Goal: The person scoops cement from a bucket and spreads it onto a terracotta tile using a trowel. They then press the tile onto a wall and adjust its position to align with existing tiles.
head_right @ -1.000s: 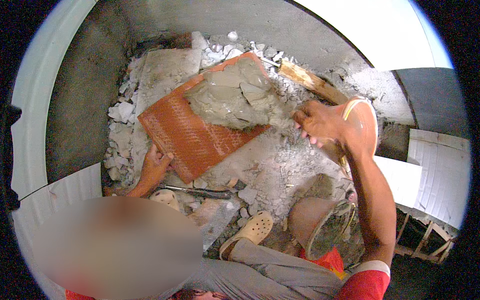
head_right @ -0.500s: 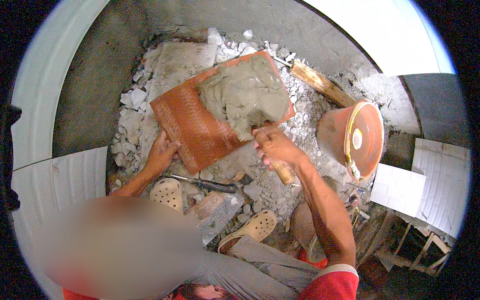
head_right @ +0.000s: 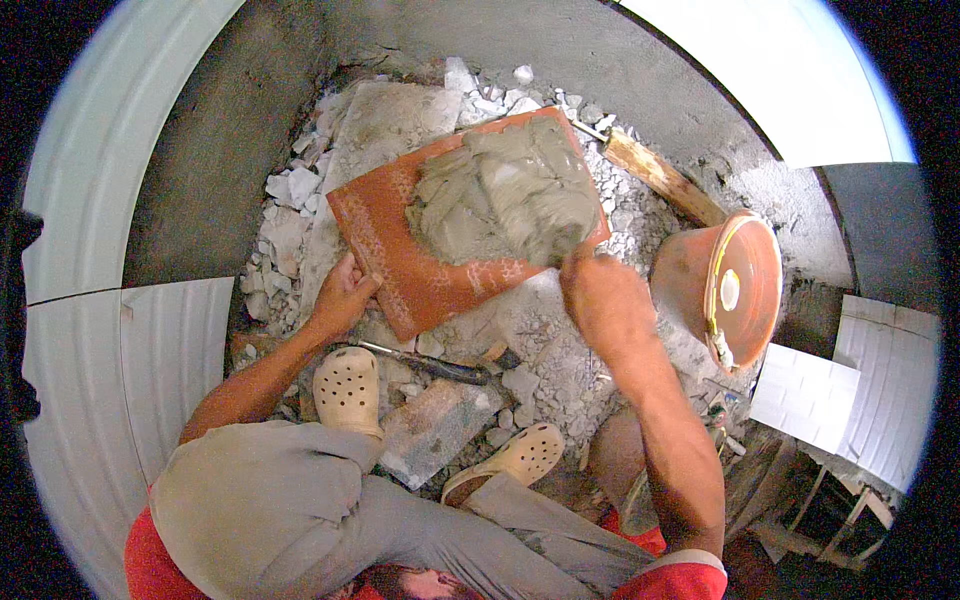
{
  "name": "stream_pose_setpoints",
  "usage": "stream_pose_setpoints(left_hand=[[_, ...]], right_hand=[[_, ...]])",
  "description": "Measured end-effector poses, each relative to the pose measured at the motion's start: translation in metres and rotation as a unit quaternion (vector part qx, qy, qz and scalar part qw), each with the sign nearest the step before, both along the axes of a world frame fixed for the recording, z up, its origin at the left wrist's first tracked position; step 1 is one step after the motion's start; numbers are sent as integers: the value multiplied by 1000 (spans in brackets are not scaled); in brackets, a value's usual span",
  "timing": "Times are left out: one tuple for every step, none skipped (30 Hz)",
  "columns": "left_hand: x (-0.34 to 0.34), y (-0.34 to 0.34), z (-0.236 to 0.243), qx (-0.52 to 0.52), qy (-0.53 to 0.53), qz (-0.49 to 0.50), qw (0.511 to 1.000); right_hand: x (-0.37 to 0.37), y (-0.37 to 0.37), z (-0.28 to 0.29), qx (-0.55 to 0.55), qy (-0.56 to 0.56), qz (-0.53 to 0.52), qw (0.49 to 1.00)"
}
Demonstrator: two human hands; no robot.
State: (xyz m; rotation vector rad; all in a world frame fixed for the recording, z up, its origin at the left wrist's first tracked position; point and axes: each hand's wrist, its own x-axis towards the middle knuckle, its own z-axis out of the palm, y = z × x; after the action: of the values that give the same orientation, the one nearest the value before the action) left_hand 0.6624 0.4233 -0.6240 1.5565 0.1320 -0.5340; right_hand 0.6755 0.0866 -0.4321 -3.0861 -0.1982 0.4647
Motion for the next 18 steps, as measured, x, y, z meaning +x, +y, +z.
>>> stream_pose_setpoints(left_hand=[[0, 0, 1, -4, 8, -1, 1000], [0, 0, 2, -13, 14, 0, 1000], [0, 0, 4, -25, 19, -7, 999], [2, 1, 7, -19, 27, -17, 999], [3, 3, 10, -16, 32, -29, 999], [3, 6, 13, -16, 41, -37, 998], [3, 9, 15, -8, 33, -57, 998], [3, 12, 17, -3, 28, -73, 997], [2, 14, 18, 3, 24, -84, 996], [1, 15, 18, -4, 29, -85, 996], [1, 15, 18, -9, 33, -84, 996], [1, 16, 18, -20, 39, -86, 995], [1, 16, 17, -8, 23, -85, 996], [0, 15, 17, -2, 11, -86, 996], [0, 15, 16, -5, -2, -85, 996], [0, 14, 15, 0, -6, -86, 996], [0, 14, 15, -3, -9, -87, 996], [0, 14, 14, -6, -13, -88, 996]], right_hand=[[4, -2, 8, -2, -11, -24, 1000], [10, 0, 12, 90, 64, -96, 989], [16, 3, 12, 174, 145, -181, 957], [21, 8, 10, 273, 219, -250, 903], [21, 18, 3, 349, 242, -291, 857], [20, 28, -4, 367, 257, -322, 834], [19, 39, -12, 395, 275, -341, 808], [16, 48, -20, 409, 295, -367, 782], [13, 55, -25, 417, 315, -381, 763], [10, 60, -29, 426, 324, -358, 765], [7, 64, -32, 418, 326, -350, 772], [5, 65, -35, 409, 329, -345, 778], [5, 65, -37, 406, 328, -325, 789], [4, 66, -39, 383, 316, -301, 814], [5, 66, -42, 366, 303, -270, 838], [5, 66, -46, 348, 291, -238, 859], [3, 68, -50, 327, 276, -206, 880], [2, 71, -54, 306, 259, -172, 900]])
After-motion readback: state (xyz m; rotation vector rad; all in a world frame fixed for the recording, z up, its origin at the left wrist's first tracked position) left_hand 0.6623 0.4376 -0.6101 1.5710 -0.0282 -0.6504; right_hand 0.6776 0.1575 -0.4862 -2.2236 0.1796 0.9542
